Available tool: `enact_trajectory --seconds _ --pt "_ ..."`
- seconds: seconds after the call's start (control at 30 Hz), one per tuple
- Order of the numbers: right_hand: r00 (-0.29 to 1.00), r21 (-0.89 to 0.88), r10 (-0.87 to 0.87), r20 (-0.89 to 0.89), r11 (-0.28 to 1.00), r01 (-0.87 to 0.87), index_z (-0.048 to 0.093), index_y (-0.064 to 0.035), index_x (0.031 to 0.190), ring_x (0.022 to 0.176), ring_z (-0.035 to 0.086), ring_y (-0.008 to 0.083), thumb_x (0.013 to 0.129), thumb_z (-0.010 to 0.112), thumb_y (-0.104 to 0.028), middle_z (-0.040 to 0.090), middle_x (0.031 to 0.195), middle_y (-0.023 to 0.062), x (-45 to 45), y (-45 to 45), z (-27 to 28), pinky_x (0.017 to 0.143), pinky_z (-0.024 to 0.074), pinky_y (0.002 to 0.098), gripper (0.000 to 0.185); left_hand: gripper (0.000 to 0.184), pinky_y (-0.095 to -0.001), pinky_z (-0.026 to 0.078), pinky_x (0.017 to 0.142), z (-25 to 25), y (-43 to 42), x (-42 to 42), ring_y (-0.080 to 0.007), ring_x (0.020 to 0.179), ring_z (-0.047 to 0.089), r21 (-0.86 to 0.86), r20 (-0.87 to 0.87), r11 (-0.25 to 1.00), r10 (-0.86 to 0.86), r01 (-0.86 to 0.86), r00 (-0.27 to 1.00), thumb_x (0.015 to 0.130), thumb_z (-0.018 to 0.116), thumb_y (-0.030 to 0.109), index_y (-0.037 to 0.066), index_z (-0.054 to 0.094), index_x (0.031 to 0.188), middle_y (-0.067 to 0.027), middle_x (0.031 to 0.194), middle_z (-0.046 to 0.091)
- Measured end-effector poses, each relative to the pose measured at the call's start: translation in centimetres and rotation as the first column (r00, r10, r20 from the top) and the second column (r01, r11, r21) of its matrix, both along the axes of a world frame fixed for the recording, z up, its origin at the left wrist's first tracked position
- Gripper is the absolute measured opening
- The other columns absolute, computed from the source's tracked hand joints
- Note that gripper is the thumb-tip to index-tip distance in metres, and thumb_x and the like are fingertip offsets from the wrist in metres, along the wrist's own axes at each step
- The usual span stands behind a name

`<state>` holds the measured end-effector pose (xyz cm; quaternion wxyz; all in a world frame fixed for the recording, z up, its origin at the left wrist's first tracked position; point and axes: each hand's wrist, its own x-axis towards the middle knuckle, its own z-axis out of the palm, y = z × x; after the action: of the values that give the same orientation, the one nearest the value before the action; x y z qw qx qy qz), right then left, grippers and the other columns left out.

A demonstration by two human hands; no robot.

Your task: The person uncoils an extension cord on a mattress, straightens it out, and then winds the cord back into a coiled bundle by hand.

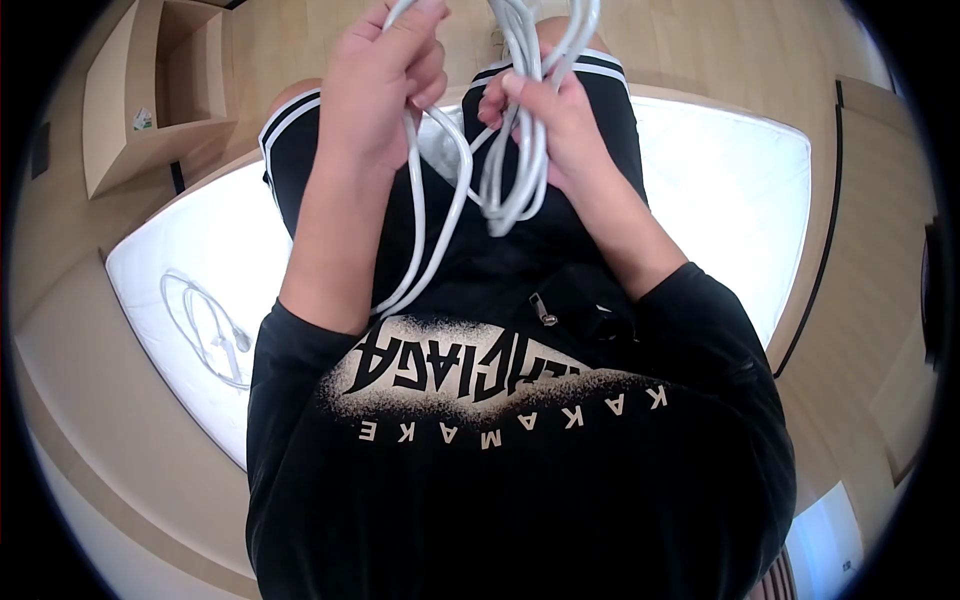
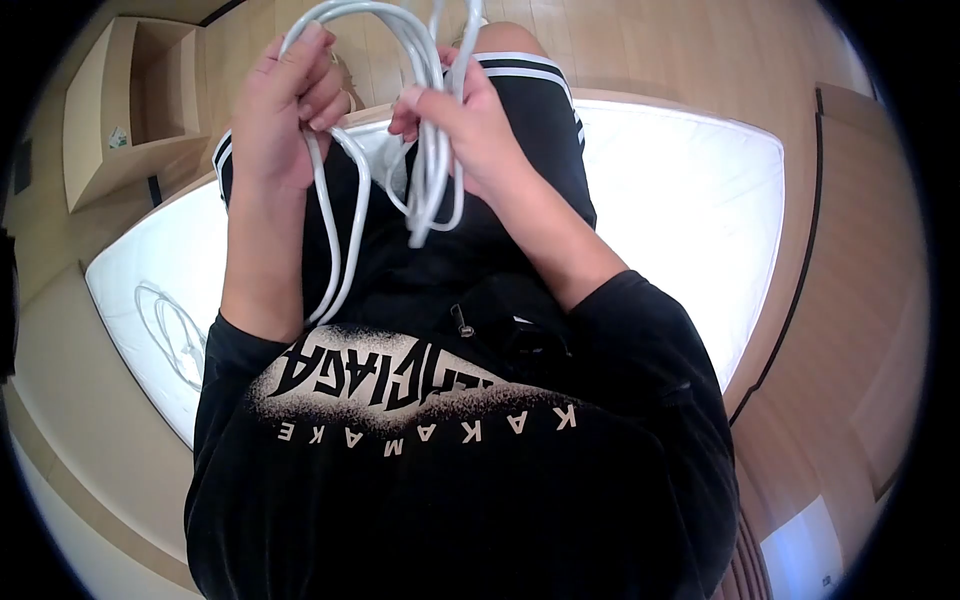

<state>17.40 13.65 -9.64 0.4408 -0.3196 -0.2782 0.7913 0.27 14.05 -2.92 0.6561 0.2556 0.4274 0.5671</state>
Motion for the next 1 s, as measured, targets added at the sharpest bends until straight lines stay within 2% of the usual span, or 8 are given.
enact_trajectory --seconds 0.23,0.33,0.43,0.53,0.6,0.7,0.8,1.0 --pt "0.979 -0.112 0.184 -0.084 0.975 -0.193 0.048 0.001 0.114 0.059 0.057 0.0152 0.086 0.06 -0.006 0.058 0.07 0.0078 0.7 -0.2 0.5 0.058 0.0475 0.0291 0.03 0.015 -0.0205 0.028 0.044 0.2 0.6 0.6 -0.0035 0.051 0.033 -0.08 -0.117 0.995 -0.073 0.064 0.99 0.092 0.061 0.016 0.003 0.055 0.094 0.0051 0.063 0.037" --pt "0.99 -0.14 0.139 0.036 0.981 -0.133 0.052 -0.0002 0.111 0.058 0.056 0.0118 0.083 0.06 0.001 0.057 0.071 0.0057 0.0 -0.5 0.7 0.053 0.0467 0.0268 0.029 0.014 -0.0208 0.028 0.044 -0.6 0.5 1.5 -0.0041 0.051 0.033 -0.087 -0.017 0.995 -0.059 0.057 0.998 0.092 0.06 0.015 0.005 0.051 0.088 0.0045 0.064 0.038" --pt "0.977 -0.149 0.213 -0.007 0.966 -0.211 0.053 -0.0015 0.107 0.062 0.057 0.0122 0.083 0.058 0.001 0.059 0.076 0.0054 -0.9 -1.0 0.3 0.054 0.0469 0.0268 0.025 0.015 -0.0217 0.031 0.046 -1.5 -0.3 3.0 -0.0055 0.052 0.035 -0.094 -0.033 0.992 -0.083 0.08 0.996 0.092 0.06 0.015 0.006 0.049 0.086 0.0032 0.065 0.039" --pt "0.996 -0.292 0.079 -0.051 0.952 -0.091 0.053 -0.0034 0.1 0.058 0.054 0.0137 0.084 0.059 -0.001 0.056 0.071 0.0046 -0.3 -0.5 -0.3 0.054 0.0452 0.028 0.017 0.015 -0.024 0.036 0.052 -2.2 -0.2 2.0 -0.0075 0.056 0.039 -0.093 -0.072 0.989 -0.12 0.113 0.99 0.092 0.059 0.018 0.005 0.051 0.089 0.0017 0.066 0.042" --pt "0.986 -0.226 0.037 -0.161 0.971 -0.073 0.052 -0.0069 0.093 0.05 0.045 0.0123 0.086 0.061 -0.006 0.046 0.058 -0.0006 0.4 0.1 -0.7 0.052 0.0383 0.0265 0.011 0.018 -0.0255 0.039 0.056 -3.1 -0.3 1.1 -0.0097 0.059 0.043 -0.1 -0.06 0.986 -0.14 0.134 0.988 0.094 0.056 0.022 0.004 0.053 0.092 0.0006 0.068 0.045" --pt "0.997 -0.165 0.038 -0.07 0.985 -0.049 0.053 -0.0085 0.089 0.048 0.04 0.0091 0.088 0.061 -0.008 0.043 0.057 -0.0027 1.3 0.9 0.0 0.051 0.0354 0.0261 0.008 0.039 -0.0283 0.043 0.065 -3.7 -0.8 0.5 -0.0151 0.063 0.048 -0.194 0.003 0.961 -0.201 0.198 0.98 0.099 0.044 0.039 0.002 0.055 0.097 -0.0018 0.07 0.049" --pt "0.995 -0.163 0.055 -0.08 0.984 -0.067 0.053 -0.0083 0.089 0.048 0.04 0.0086 0.088 0.061 -0.008 0.042 0.057 -0.0032 1.6 0.7 -0.3 0.051 0.0354 0.026 0.008 0.047 -0.029 0.043 0.065 -3.7 -0.7 -0.7 -0.0156 0.062 0.048 -0.227 0.18 0.943 -0.203 0.242 0.962 0.101 0.036 0.045 0.002 0.056 0.096 -0.0016 0.069 0.048" --pt "0.959 -0.09 0.159 -0.236 0.979 -0.185 0.05 -0.0102 0.089 0.05 0.041 0.0086 0.09 0.059 -0.01 0.039 0.057 -0.0039 1.3 0.4 0.2 0.055 0.0378 0.0266 0.009 0.048 -0.0284 0.038 0.056 -3.4 -0.1 -0.2 -0.0094 0.051 0.031 -0.266 0.037 0.961 -0.07 0.078 0.997 0.103 0.03 0.046 0.005 0.051 0.089 0.0026 0.064 0.036"
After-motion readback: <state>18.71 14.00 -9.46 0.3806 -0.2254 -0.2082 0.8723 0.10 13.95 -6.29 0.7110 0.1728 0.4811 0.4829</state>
